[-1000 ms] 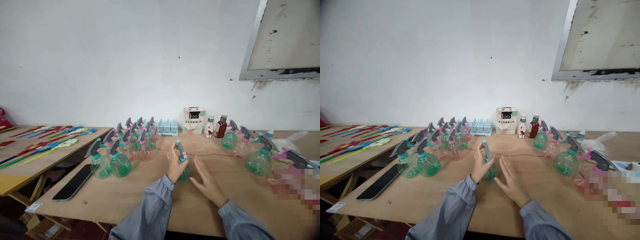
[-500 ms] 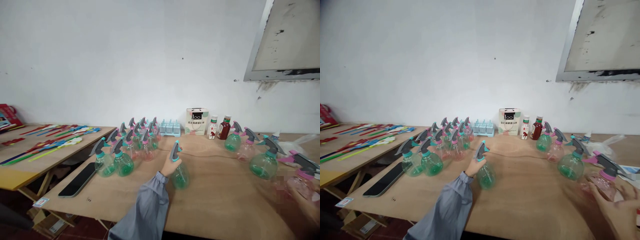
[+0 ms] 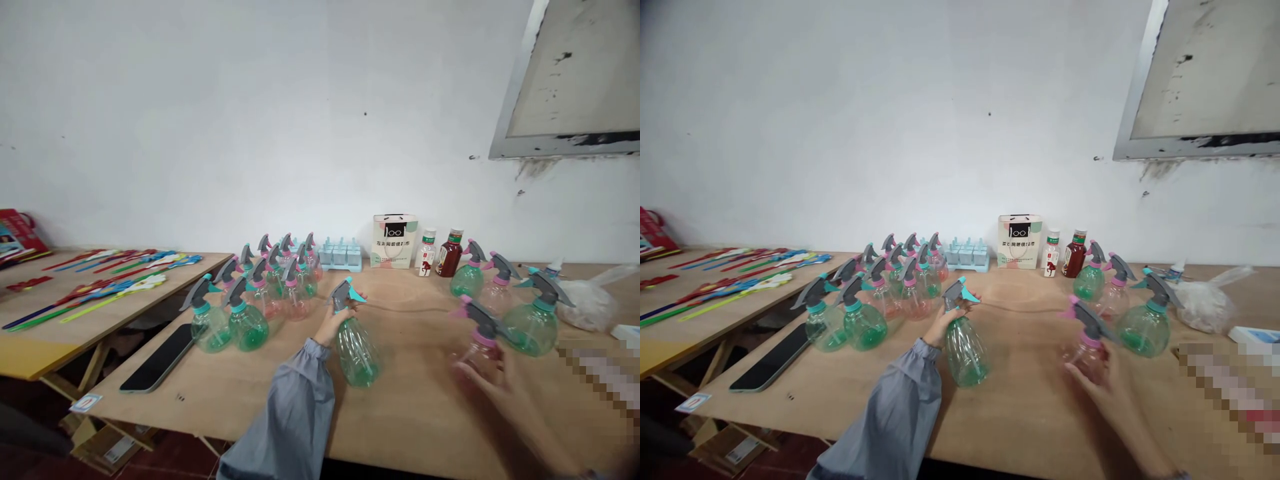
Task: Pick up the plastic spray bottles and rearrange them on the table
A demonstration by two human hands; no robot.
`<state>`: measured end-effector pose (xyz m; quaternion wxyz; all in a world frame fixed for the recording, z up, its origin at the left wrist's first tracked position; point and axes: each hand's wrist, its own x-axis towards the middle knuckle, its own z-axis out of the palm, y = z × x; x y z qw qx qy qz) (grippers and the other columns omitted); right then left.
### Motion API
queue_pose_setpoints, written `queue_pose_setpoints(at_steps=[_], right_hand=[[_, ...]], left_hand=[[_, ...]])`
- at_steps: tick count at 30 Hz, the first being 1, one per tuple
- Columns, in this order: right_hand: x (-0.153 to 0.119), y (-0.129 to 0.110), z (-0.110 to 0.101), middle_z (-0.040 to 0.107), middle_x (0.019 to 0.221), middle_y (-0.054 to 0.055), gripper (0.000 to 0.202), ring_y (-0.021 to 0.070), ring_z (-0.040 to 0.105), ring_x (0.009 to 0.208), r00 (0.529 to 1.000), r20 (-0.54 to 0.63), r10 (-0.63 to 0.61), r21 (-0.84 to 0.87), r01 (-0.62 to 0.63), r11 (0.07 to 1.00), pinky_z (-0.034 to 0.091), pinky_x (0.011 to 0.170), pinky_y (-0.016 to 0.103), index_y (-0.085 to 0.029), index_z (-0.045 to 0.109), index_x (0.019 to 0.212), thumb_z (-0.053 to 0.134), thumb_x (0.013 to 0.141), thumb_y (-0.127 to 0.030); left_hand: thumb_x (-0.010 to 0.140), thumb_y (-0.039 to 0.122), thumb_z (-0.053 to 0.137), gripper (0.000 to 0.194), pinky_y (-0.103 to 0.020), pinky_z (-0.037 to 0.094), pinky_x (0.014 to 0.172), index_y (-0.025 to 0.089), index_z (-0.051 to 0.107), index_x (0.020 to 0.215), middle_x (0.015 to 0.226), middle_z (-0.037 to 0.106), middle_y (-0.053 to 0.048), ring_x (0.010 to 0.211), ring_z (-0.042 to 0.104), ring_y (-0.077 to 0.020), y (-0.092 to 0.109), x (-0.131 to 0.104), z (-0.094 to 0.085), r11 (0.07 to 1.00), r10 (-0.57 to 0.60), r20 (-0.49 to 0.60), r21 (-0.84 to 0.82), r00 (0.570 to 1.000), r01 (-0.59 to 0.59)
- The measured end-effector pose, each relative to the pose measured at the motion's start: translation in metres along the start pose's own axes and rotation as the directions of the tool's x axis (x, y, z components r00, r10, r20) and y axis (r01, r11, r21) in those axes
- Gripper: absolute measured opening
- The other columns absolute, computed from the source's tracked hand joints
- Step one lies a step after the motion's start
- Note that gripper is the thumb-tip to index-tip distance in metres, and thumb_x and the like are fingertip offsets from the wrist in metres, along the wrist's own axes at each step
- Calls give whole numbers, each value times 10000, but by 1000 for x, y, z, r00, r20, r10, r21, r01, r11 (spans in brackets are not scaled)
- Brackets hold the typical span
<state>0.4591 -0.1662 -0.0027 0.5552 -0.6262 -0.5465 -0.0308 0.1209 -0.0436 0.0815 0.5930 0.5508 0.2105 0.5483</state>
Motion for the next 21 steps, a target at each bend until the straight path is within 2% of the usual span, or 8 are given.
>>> queue_pose_setpoints(at_steps=[3, 6, 9, 12, 14, 19, 21], right_hand=[[22, -19, 46, 619, 1098, 104, 709, 328, 612, 986, 986, 149, -76, 27, 73, 997, 497, 867, 508, -234, 519, 1197, 763, 642, -601], [41, -36, 89, 607, 1165, 138, 731, 340, 585, 1104, 973, 227, -35, 89, 15, 996, 472, 940, 521, -207, 484, 1243, 721, 684, -613], [48, -46, 118, 588, 1181, 152, 742, 348, 566, 1143, 978, 207, -15, 112, -8, 994, 455, 975, 533, -190, 483, 1250, 703, 687, -622], [47, -47, 126, 578, 1171, 141, 728, 342, 562, 1134, 986, 160, -42, 114, 24, 993, 457, 972, 531, -200, 479, 1265, 692, 703, -611], [44, -44, 124, 579, 1156, 132, 721, 337, 568, 1111, 988, 145, -60, 106, 44, 993, 463, 959, 528, -210, 484, 1264, 696, 703, -611], [40, -37, 118, 572, 1154, 138, 752, 339, 555, 1110, 990, 128, -67, 73, 58, 996, 451, 963, 528, -198, 478, 1270, 674, 705, -654], [40, -35, 118, 566, 1159, 144, 776, 344, 547, 1119, 991, 123, -59, 55, 52, 997, 447, 965, 530, -188, 464, 1282, 663, 708, -670]], left_hand=[[624, 309, 700, 449, -419, 411, 1001, 161, 690, 1047, 1121, 724, -130, 1153, 628, -314, 1, 0, -1, 1000, -4, 25, -23, 1000, 5], [622, 326, 690, 425, -409, 425, 980, 169, 696, 1017, 1089, 730, -118, 1157, 622, -312, 2, -1, -2, 999, -4, 43, -38, 999, 6], [617, 343, 680, 337, -373, 477, 875, 172, 700, 907, 936, 749, -90, 1011, 667, -278, 2, -1, -4, 999, -31, -15, 12, 999, 31], [611, 352, 661, 224, -332, 494, 722, 194, 654, 770, 753, 722, -40, 752, 657, -208, 1, -2, -4, 998, -14, -130, 66, 991, 22], [613, 348, 661, 205, -323, 489, 705, 201, 634, 753, 729, 714, -26, 685, 633, -183, 2, -2, -2, 997, 1, -129, 75, 992, 9], [632, 354, 667, 324, -344, 470, 851, 187, 678, 909, 919, 748, -76, 941, 661, -239, 3, -4, 6, 998, -2, 0, 55, 1000, 2], [632, 370, 673, 332, -352, 469, 848, 188, 678, 909, 936, 746, -84, 961, 659, -253, 2, -5, 6, 998, -28, 0, 57, 1000, 28]])
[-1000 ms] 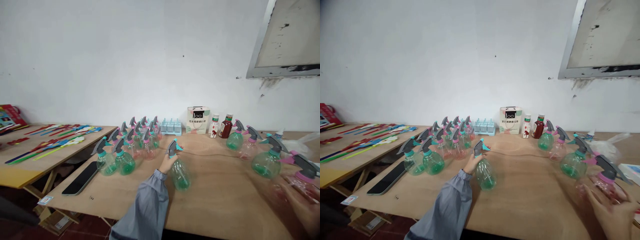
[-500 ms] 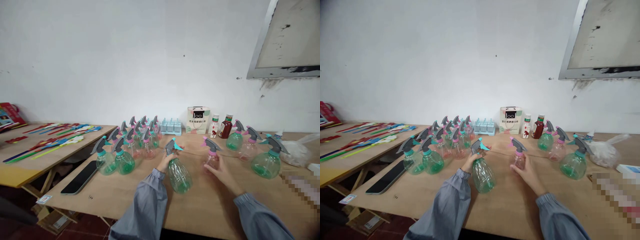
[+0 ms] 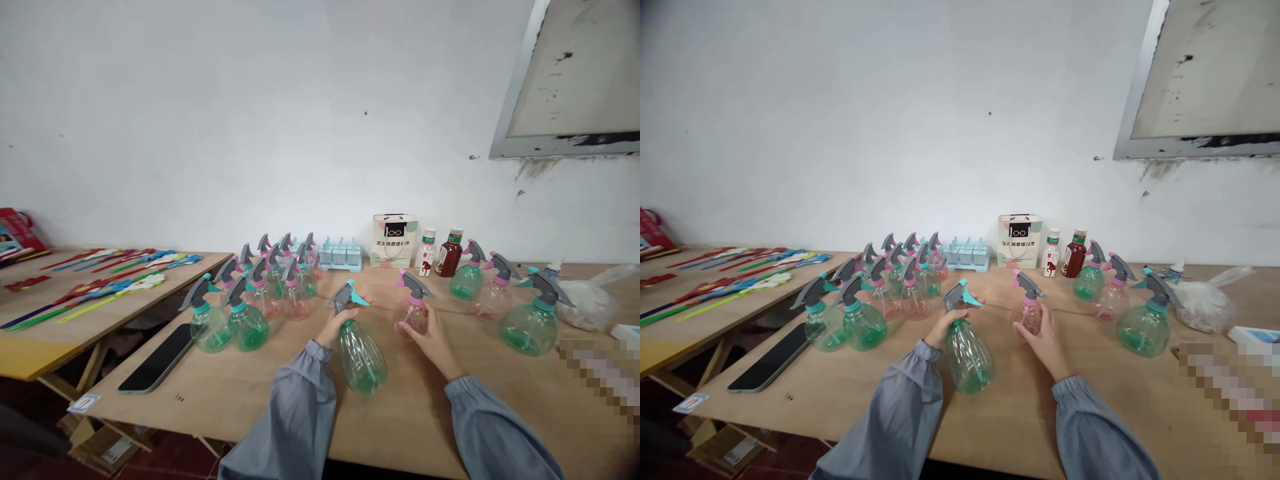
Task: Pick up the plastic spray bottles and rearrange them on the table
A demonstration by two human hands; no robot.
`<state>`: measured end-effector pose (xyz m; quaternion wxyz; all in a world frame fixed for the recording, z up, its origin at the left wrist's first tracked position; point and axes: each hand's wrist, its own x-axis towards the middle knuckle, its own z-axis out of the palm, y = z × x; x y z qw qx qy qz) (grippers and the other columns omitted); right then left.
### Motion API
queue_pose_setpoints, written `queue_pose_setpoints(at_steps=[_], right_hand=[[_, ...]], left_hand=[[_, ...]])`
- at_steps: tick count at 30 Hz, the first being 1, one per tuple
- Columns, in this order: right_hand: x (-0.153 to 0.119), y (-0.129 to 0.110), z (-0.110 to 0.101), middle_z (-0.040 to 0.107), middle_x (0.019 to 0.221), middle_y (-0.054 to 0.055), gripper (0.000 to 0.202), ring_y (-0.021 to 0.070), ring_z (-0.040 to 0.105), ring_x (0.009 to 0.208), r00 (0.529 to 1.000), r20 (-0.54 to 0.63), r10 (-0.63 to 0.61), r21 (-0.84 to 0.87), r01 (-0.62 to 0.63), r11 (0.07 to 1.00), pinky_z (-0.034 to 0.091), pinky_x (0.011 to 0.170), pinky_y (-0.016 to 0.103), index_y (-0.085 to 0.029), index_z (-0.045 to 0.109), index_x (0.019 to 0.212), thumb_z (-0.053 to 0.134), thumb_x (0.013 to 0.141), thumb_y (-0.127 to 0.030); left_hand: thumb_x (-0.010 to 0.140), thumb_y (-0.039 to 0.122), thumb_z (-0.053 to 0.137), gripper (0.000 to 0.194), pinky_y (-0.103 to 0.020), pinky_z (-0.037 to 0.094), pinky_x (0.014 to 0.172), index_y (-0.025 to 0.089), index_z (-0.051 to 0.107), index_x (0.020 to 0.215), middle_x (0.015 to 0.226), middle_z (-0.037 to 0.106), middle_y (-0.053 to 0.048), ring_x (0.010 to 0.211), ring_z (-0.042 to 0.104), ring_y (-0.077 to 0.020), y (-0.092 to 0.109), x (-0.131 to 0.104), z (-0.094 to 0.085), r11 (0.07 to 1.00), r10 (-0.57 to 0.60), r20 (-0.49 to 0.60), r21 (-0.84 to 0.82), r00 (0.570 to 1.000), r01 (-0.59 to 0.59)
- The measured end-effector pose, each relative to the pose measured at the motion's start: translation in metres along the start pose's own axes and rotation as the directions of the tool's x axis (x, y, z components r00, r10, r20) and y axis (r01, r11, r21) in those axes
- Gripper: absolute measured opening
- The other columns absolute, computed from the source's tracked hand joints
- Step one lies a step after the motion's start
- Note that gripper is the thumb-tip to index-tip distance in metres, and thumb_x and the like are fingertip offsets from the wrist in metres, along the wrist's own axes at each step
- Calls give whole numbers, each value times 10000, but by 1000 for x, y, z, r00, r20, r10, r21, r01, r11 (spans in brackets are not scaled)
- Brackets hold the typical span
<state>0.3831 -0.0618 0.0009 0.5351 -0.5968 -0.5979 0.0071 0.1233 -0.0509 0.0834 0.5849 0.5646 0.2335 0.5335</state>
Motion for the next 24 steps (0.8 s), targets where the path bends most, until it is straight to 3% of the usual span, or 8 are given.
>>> queue_pose_setpoints(at_steps=[4, 11, 17, 22, 24], right_hand=[[-2, 3, 1, 568, 1157, 137, 771, 338, 551, 1107, 999, -24, -23, -4, 23, 1000, 448, 965, 526, -201, 456, 1288, 662, 714, -672], [-4, 0, -1, 570, 1180, 152, 769, 343, 553, 1121, 1000, -12, -8, 2, 8, 1000, 450, 968, 527, -187, 451, 1294, 666, 718, -648], [-5, -4, -4, 555, 1224, 151, 772, 341, 534, 1170, 999, 26, 35, 12, -35, 999, 430, 1005, 517, -195, 438, 1306, 662, 717, -640], [-4, -5, -4, 559, 1214, 153, 766, 340, 543, 1158, 999, 18, 32, 9, -32, 999, 430, 1007, 516, -192, 439, 1303, 659, 719, -638], [-4, -4, -4, 563, 1196, 150, 757, 337, 549, 1142, 1000, 14, 14, 7, -14, 1000, 438, 996, 516, -191, 442, 1299, 653, 725, -637]], left_hand=[[615, 401, 704, 299, -354, 472, 793, 196, 652, 828, 813, 729, -59, 850, 665, -242, -3, -2, -3, 998, -33, -107, 44, 994, 38], [630, 377, 726, 342, -381, 432, 949, 183, 684, 908, 946, 742, -86, 1002, 654, -262, 0, -3, 1, 998, 55, -12, -5, 998, -55], [585, 403, 748, 330, -362, 454, 864, 180, 664, 814, 787, 711, -45, 836, 651, -227, -3, -5, 1, 999, 24, -142, 31, 990, -20], [600, 383, 742, 322, -356, 426, 916, 188, 671, 845, 987, 724, -74, 979, 631, -238, 3, -5, 7, 993, 96, -24, 65, 995, -95], [597, 385, 737, 344, -361, 429, 917, 181, 670, 865, 985, 723, -82, 1002, 638, -253, 4, -5, 7, 996, 89, -33, 29, 996, -88]])
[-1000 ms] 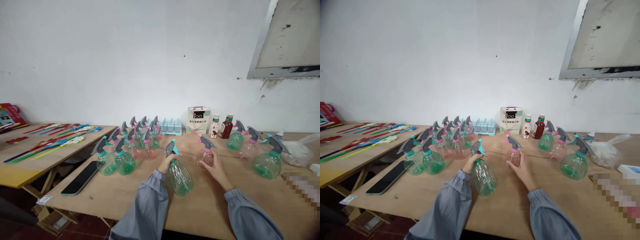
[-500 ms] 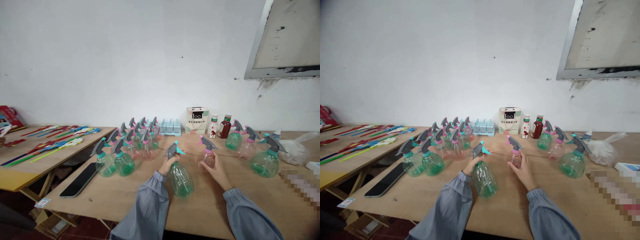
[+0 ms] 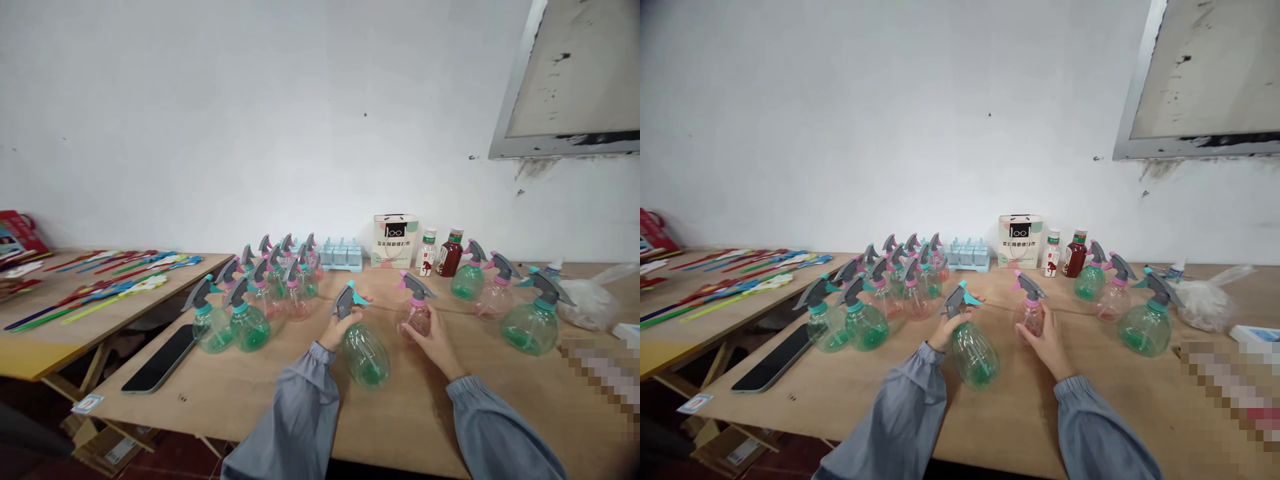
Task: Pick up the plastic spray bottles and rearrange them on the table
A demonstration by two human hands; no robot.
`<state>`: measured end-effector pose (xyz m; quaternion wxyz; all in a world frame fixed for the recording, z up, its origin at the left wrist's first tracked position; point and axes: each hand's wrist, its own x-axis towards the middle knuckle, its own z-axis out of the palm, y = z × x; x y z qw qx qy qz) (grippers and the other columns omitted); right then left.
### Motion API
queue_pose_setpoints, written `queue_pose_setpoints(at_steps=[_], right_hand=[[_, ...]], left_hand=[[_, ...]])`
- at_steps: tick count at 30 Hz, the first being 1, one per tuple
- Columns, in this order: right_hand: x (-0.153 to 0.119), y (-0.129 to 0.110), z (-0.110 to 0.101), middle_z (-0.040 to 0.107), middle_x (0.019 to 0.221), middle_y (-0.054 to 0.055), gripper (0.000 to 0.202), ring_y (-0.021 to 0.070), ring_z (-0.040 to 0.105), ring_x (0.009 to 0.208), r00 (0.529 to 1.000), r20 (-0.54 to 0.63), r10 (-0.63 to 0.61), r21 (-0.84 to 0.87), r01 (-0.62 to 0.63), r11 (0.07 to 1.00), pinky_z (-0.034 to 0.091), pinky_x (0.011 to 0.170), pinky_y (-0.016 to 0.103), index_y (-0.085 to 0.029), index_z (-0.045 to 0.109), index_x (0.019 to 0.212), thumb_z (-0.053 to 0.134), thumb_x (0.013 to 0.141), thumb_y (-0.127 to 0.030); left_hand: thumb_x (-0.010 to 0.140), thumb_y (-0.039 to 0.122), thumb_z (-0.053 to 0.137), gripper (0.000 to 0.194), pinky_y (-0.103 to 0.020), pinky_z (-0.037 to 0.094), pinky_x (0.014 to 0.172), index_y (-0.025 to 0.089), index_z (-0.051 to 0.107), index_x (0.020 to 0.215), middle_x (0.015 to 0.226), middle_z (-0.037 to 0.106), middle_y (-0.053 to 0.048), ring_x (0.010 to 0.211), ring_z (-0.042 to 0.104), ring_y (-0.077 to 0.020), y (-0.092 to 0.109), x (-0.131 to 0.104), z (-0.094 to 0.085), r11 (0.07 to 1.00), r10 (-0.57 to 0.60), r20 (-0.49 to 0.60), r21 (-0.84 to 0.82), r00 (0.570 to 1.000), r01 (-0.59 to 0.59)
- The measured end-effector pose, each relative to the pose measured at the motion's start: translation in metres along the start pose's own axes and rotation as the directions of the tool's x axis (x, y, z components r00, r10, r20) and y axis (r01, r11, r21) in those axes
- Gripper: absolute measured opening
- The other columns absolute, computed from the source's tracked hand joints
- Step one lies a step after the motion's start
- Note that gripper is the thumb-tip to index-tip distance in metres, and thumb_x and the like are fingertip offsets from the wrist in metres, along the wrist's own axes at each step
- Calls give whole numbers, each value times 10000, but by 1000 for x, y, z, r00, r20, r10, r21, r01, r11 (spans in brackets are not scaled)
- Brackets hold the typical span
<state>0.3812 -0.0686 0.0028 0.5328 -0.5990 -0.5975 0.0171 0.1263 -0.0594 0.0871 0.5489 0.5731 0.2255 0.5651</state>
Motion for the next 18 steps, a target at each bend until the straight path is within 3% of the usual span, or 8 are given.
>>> queue_pose_setpoints(at_steps=[4, 12, 15, 18], right_hand=[[0, 1, 0, 570, 1177, 142, 751, 334, 551, 1123, 1000, 0, -11, -13, 11, 1000, 449, 978, 514, -196, 446, 1296, 658, 724, -634], [0, 1, 0, 562, 1183, 150, 767, 335, 547, 1130, 1000, -2, -1, -3, 1, 1000, 440, 992, 512, -180, 446, 1291, 648, 721, -652], [0, 0, -1, 564, 1187, 154, 778, 336, 546, 1134, 1000, 4, 9, -6, -9, 1000, 436, 997, 510, -177, 450, 1288, 652, 713, -660], [0, -1, -1, 560, 1199, 153, 784, 336, 538, 1150, 999, 18, 26, 9, -27, 1000, 427, 1009, 514, -184, 442, 1298, 652, 712, -661]], left_hand=[[592, 411, 717, 335, -364, 457, 822, 174, 649, 819, 807, 710, -61, 842, 649, -240, -6, -1, -4, 998, -59, -122, -13, 991, 58], [677, 393, 678, 349, -393, 421, 990, 186, 675, 958, 1079, 719, -90, 1058, 634, -253, -8, 1, -6, 995, 71, 61, 68, 996, -75], [689, 413, 678, 329, -435, 419, 1025, 201, 676, 941, 1018, 730, -84, 1067, 645, -268, -10, 1, -7, 995, 71, 37, 70, 997, -73], [691, 467, 669, 311, -466, 472, 950, 207, 661, 861, 882, 730, -77, 934, 674, -274, -16, 1, -12, 992, 46, -8, 116, 999, -45]])
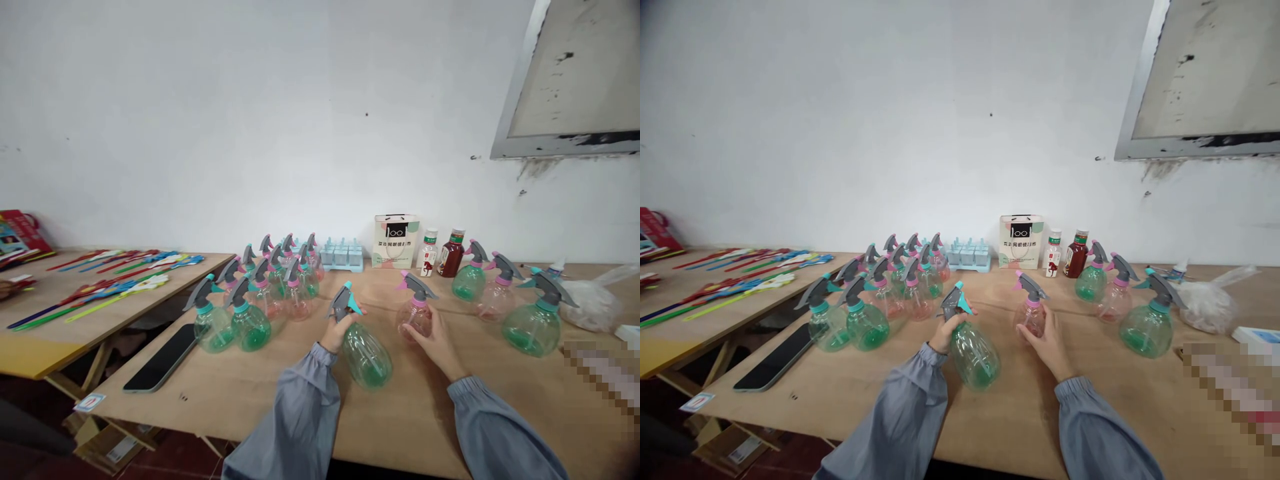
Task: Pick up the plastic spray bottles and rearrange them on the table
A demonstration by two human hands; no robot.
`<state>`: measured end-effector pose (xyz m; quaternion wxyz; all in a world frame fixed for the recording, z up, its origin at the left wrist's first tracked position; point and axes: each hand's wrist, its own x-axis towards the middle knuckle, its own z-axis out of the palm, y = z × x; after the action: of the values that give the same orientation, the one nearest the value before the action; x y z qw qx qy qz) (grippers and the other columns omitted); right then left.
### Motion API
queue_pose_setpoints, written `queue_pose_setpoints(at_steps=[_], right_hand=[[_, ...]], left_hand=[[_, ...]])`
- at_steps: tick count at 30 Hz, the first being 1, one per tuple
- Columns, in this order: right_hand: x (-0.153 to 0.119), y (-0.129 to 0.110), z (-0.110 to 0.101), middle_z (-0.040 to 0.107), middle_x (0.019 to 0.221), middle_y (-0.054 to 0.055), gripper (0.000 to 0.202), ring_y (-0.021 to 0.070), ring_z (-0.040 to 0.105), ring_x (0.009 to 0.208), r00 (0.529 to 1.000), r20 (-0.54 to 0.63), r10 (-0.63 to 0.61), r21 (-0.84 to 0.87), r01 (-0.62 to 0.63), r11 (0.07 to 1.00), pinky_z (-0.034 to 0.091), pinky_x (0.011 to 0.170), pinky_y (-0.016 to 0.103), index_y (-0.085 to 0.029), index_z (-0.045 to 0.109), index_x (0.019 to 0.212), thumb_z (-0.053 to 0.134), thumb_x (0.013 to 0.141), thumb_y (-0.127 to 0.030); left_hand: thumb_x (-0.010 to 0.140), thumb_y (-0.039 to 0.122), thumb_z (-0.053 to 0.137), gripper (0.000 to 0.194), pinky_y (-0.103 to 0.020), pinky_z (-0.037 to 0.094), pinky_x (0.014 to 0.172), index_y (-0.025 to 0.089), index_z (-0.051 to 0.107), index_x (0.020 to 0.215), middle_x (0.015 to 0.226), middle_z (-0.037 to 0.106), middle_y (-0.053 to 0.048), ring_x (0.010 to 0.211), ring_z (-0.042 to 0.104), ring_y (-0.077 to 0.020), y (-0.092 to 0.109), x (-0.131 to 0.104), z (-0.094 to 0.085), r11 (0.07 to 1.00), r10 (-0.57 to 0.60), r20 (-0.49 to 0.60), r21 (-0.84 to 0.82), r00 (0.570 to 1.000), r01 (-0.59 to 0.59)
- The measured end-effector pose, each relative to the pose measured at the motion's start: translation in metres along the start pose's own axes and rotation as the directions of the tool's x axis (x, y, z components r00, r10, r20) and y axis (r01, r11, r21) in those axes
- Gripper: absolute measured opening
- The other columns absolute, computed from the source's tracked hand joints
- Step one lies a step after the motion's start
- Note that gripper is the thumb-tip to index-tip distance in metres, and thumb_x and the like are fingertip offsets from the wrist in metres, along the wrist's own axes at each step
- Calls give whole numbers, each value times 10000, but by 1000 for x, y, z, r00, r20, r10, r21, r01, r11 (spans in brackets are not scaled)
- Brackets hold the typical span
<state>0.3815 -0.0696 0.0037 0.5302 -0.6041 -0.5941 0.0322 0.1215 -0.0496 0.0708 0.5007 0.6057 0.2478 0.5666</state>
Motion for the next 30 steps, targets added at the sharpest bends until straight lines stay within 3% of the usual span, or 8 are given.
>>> queue_pose_setpoints(at_steps=[4, 8, 10, 13, 17, 20, 27, 30], right_hand=[[0, -1, -1, 561, 1203, 148, 782, 338, 542, 1151, 1000, -14, -1, 10, 1, 1000, 426, 1008, 521, -197, 444, 1297, 652, 708, -667], [0, -3, -1, 562, 1199, 154, 784, 340, 543, 1152, 1000, 0, 5, 22, -5, 1000, 430, 1001, 520, -188, 441, 1301, 656, 709, -654], [-1, -4, -2, 564, 1201, 155, 766, 338, 540, 1158, 1000, 9, 5, 25, -6, 1000, 429, 1004, 516, -185, 444, 1297, 656, 717, -638], [-1, -5, -2, 569, 1193, 152, 750, 337, 540, 1157, 1000, 5, 6, 19, -6, 1000, 425, 1006, 517, -185, 450, 1283, 660, 716, -628], [-1, -4, -2, 568, 1197, 154, 774, 338, 533, 1163, 1000, 21, 14, 13, -14, 1000, 419, 1009, 513, -181, 440, 1297, 665, 712, -633], [-1, -2, -2, 564, 1200, 150, 780, 336, 531, 1166, 1000, 10, 6, 12, -6, 1000, 418, 1009, 513, -188, 438, 1305, 663, 713, -643], [-2, -2, -2, 569, 1187, 133, 753, 332, 543, 1145, 1000, -9, -8, -1, 8, 1000, 428, 993, 523, -210, 444, 1300, 659, 722, -642], [-2, -4, -3, 569, 1177, 140, 761, 334, 543, 1150, 1000, -3, -2, 7, 2, 1000, 428, 995, 518, -194, 445, 1298, 647, 726, -652]], left_hand=[[682, 501, 687, 345, -474, 500, 933, 213, 674, 872, 917, 734, -84, 939, 674, -280, 2, 0, -5, 991, 21, 53, 128, 998, -27], [736, 474, 689, 341, -457, 462, 1035, 231, 703, 974, 1098, 726, -91, 1072, 656, -260, 20, -2, -13, 948, 98, -1, 304, 995, -93], [787, 460, 652, 297, -431, 438, 1069, 220, 722, 947, 1138, 717, -98, 1133, 639, -255, 30, -5, -23, 924, 143, -31, 361, 989, -123], [785, 449, 642, 283, -413, 461, 1032, 191, 733, 860, 1012, 744, -101, 1082, 659, -264, 40, -13, -50, 886, 188, -170, 454, 967, -93], [711, 406, 664, 269, -357, 532, 825, 160, 715, 804, 781, 723, -57, 819, 674, -229, 43, -22, -92, 816, 272, -371, 577, 888, -9], [688, 406, 654, 277, -298, 514, 691, 151, 705, 781, 692, 679, -26, 703, 627, -188, 39, -25, -111, 785, 305, -481, 616, 822, 69], [720, 439, 642, 325, -287, 499, 717, 170, 691, 896, 765, 683, -20, 726, 618, -176, 30, -23, -115, 693, 435, -539, 712, 721, 114], [713, 434, 650, 389, -330, 504, 760, 180, 660, 1008, 811, 688, -38, 770, 641, -212, 26, -20, -116, 639, 495, -585, 746, 642, 188]])
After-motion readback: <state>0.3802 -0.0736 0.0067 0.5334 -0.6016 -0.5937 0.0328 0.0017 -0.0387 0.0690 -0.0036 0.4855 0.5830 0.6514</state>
